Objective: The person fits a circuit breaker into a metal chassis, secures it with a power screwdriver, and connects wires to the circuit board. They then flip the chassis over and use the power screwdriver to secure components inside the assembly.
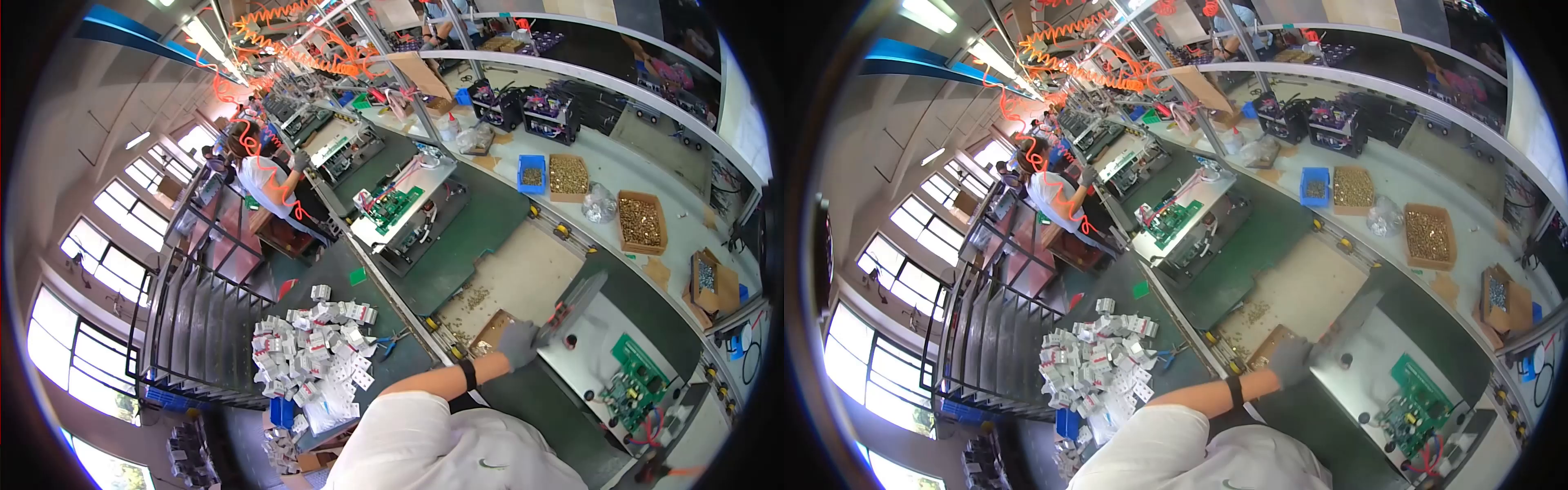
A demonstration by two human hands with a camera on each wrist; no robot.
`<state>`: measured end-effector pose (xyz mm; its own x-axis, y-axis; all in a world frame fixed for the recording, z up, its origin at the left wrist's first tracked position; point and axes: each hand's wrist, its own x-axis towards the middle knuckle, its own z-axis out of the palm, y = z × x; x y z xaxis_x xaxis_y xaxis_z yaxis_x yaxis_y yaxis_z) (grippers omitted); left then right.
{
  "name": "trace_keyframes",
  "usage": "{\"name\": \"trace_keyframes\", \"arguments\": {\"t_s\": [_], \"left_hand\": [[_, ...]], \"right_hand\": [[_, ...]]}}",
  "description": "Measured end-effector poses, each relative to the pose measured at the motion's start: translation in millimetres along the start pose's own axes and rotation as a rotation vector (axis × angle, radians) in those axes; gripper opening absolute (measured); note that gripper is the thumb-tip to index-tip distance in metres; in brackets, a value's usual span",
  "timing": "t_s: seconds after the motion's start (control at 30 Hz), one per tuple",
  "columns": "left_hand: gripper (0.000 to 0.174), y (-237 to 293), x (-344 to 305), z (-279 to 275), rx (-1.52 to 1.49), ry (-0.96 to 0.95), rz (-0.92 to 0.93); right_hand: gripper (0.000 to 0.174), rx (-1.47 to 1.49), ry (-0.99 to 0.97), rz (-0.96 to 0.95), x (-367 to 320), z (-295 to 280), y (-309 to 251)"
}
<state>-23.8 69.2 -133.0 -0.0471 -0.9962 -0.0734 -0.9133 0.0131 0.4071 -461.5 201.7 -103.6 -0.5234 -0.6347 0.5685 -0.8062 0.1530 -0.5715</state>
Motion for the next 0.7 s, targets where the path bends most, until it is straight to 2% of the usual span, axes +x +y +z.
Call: {"name": "trace_keyframes", "arguments": {"t_s": [0.03, 0.07, 0.1, 0.17, 0.2, 0.23, 0.3, 0.33, 0.4, 0.43, 0.47, 0.57, 0.63, 0.7], "left_hand": [[0.044, -11, -7, 10, -0.049, -0.041, -0.05], [0.053, 3, -14, -13, -0.018, -0.099, -0.054], [0.053, 0, -17, -13, -0.006, -0.103, -0.053], [0.042, -1, -24, -3, 0.014, 0.073, 0.051], [0.048, 8, -23, -14, 0.068, -0.133, -0.02], [0.048, 9, -19, -11, 0.069, -0.123, -0.008], [0.057, 10, -20, 7, -0.005, -0.241, -0.047], [0.066, 12, -21, 14, -0.091, -0.191, -0.015], [0.063, 35, -22, 10, -0.041, -0.244, -0.003], [0.06, 48, -23, 11, 0.0, -0.306, 0.002], [0.06, 58, -23, 19, -0.002, -0.3, 0.009], [0.056, 100, -24, 74, 0.056, -0.354, 0.053], [0.045, 135, -23, 123, 0.075, -0.437, 0.154], [0.031, 178, -34, 158, 0.034, -0.33, 0.302]], "right_hand": [[0.038, 0.029, 0.029, 0.0, -14, 1, 8], [0.037, 0.057, 0.059, 0.001, -27, 4, 17], [0.035, 0.081, 0.082, 0.002, -40, 4, 27], [0.033, 0.119, 0.132, -0.002, -63, -3, 47], [0.029, 0.114, 0.096, 0.035, -68, -5, 55], [0.029, 0.117, 0.112, 0.034, -73, -7, 61], [0.025, 0.185, 0.114, 0.108, -80, -9, 62], [0.025, 0.194, 0.124, 0.108, -80, -14, 57], [0.025, 0.325, 0.043, 0.326, -79, -33, 35], [0.025, 0.327, 0.049, 0.323, -80, -28, 42], [0.024, 0.378, 0.04, 0.421, -84, -27, 47], [0.024, 0.508, 0.017, 0.689, -91, -34, 83], [0.024, 0.6, 0.008, 0.861, -97, -39, 112], [0.024, 0.695, -0.006, 1.047, -110, -45, 136]]}}
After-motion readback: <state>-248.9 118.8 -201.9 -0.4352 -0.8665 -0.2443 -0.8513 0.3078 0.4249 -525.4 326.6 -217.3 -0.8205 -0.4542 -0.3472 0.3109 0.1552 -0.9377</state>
